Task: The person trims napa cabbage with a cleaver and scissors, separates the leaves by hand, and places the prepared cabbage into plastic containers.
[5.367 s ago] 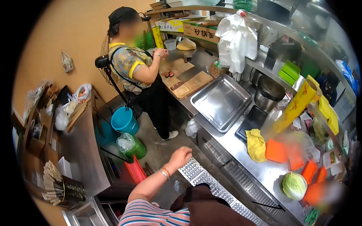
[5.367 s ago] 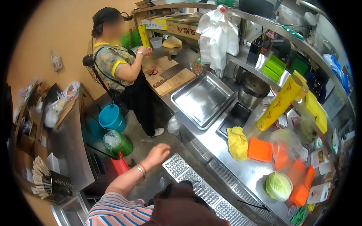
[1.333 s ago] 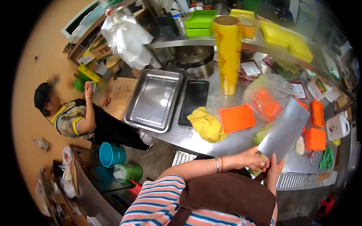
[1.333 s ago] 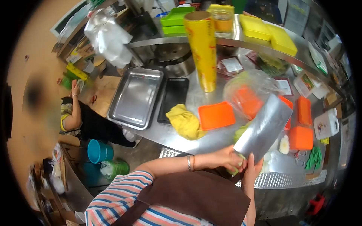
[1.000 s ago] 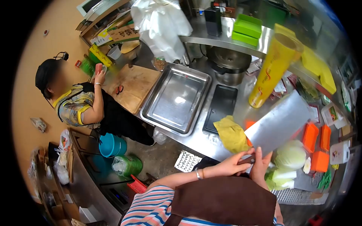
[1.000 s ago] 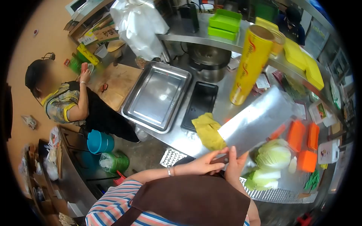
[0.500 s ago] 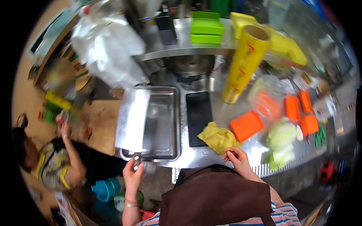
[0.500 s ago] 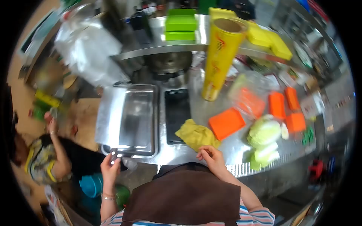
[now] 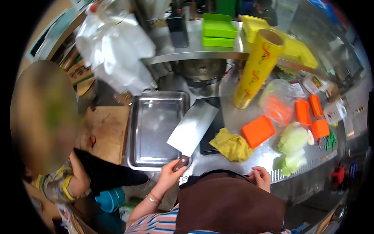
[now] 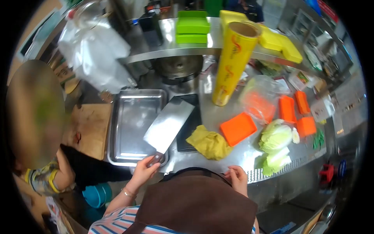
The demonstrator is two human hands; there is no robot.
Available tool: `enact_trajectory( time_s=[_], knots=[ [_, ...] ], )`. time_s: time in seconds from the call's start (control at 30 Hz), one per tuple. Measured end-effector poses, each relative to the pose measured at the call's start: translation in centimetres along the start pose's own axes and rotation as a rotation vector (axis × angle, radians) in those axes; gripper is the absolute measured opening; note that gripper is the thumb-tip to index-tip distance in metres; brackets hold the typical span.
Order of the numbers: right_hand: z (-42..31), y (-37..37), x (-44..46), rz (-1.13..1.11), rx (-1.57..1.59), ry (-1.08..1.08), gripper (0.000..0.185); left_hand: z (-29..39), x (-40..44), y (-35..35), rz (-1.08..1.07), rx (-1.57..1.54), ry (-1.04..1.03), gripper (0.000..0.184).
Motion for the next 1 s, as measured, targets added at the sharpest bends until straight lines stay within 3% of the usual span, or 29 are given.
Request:
enact_trajectory(
  time_s=[0.2, 0.5, 0.6, 0.73, 0.8, 0.93, 0.97, 1.0],
  knots=[
    [3.0, 1.8, -0.7, 0.054, 0.008, -0.02, 0.013, -1.3, 0.0, 0.2, 0.161, -0.141, -0.038, 0.031],
    [1.8, -1.3, 0.6, -0.144, -0.091, -0.021, 0.014, -3.0, 2.6, -0.5, 0.336, -0.244, -0.084, 0.027],
    [0.8, -3.7, 1.9, -0.27, -0.086, -0.004, 0.015, -3.2, 2.8, -0.7, 0.406, -0.241, -0.102, 0.025],
    [-1.7, -12.0, 2.9, -0.78, -0.269, 0.027, 0.027, -5.0, -1.5, 0.1, 0.49, -0.239, -0.147, 0.032],
    [0.6, -16.7, 4.0, -0.967, -0.4, 0.075, 0.037, -6.0, -4.5, 1.0, 0.586, -0.113, -0.177, 0.036],
    [4.9, -24.4, 4.0, -0.956, -0.415, -0.439, 0.055, -8.4, -10.5, 1.9, 0.713, -0.105, -0.149, 0.038],
    [5.8, -25.7, 3.8, -0.96, -0.416, -0.436, 0.055, -8.1, -12.1, 1.8, 0.716, -0.105, -0.152, 0.038],
    [6.7, -26.4, 4.0, -0.81, -0.351, -0.478, 0.049, -7.5, -14.0, 1.9, 0.774, -0.078, -0.17, 0.039]
  ],
)
Point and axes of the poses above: each hand's wrist, its own x-axis towards the middle knuckle, its own y-axis out of the back of the hand, z = x × y, the point moved 5 cm from there along x, towards the middle knuckle, and after that the axes turned 6 degrees about z, right-handed, at the moved point
